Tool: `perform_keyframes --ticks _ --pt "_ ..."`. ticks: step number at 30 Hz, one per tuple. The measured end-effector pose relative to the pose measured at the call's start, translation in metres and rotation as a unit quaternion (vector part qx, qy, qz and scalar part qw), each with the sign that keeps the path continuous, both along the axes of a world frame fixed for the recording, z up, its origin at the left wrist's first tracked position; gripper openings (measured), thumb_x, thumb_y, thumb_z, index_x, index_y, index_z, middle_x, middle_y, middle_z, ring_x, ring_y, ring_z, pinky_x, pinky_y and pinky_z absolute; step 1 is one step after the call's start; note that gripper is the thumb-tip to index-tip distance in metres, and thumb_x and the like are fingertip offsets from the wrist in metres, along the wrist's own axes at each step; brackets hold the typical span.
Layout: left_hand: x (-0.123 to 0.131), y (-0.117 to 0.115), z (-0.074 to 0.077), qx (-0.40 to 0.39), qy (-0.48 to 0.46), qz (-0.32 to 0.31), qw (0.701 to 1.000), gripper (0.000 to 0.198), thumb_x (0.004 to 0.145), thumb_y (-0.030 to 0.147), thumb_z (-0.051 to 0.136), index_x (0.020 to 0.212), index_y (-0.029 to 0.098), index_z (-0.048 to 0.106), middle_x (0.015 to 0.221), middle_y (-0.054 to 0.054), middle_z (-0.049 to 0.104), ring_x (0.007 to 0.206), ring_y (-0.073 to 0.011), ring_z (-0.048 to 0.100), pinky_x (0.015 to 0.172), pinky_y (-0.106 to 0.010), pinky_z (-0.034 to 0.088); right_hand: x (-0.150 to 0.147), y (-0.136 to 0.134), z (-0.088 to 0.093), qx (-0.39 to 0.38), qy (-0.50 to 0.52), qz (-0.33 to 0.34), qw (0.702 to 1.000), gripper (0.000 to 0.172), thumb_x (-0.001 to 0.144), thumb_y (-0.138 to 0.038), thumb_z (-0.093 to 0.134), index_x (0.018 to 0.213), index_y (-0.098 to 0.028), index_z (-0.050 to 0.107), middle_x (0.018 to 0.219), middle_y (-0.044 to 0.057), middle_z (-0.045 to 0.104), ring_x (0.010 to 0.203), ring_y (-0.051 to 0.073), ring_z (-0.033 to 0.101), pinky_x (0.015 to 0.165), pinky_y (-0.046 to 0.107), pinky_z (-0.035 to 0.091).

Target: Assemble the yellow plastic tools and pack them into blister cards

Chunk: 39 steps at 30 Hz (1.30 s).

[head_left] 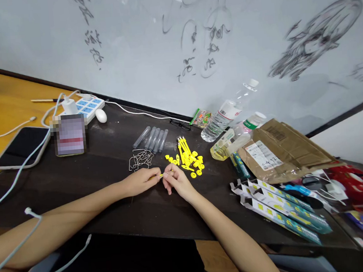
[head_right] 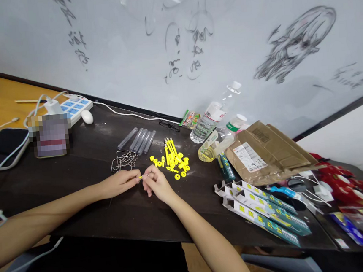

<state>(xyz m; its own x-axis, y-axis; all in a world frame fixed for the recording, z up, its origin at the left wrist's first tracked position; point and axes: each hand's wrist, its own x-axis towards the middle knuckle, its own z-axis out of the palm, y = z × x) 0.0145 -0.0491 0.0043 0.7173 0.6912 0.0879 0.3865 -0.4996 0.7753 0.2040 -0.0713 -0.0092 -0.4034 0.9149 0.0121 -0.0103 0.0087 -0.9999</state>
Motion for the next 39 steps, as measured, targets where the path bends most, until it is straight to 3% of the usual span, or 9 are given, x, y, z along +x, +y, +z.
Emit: perform_keyframes --ticks 9,20,39 --pt "0.0009 -0.0016 -0.0002 0.021 0.014 0.009 1.0 0.023 0.092 0.032 0.033 0.082 0.019 0.049 0.065 0.003 0.045 0.059 -0.0129 0.045 0.062 -0.023 0.031 -0.0005 -0.0073 0.004 0.076 -0.108 -0.034 0.991 0.028 0.092 -0.041 0.042 0.074 -0.019 0.044 0.057 -0.006 0.049 0.04 0.005 0.044 0.039 0.017 0.036" --pt "0.0005 -0.0015 -0.0008 0.005 -0.013 -0.007 1.0 0.029 0.092 0.042 0.037 0.079 0.018 0.048 0.063 0.004 0.043 0.057 -0.0114 0.041 0.057 -0.022 0.028 0.0017 -0.0021 0.0013 0.016 -0.059 0.008 0.998 0.034 0.089 -0.048 0.045 0.07 -0.02 0.039 0.052 -0.008 0.051 0.033 0.005 0.043 0.032 0.015 0.032" --pt "0.0025 -0.0015 -0.0054 0.0 -0.032 0.007 0.999 0.031 0.094 0.039 0.033 0.084 0.018 0.053 0.07 0.002 0.052 0.065 -0.0133 0.048 0.066 -0.024 0.036 0.0009 -0.0024 0.0028 0.009 -0.04 0.007 0.999 0.035 0.087 -0.048 0.047 0.069 -0.02 0.04 0.051 -0.008 0.052 0.032 0.004 0.044 0.031 0.014 0.034"
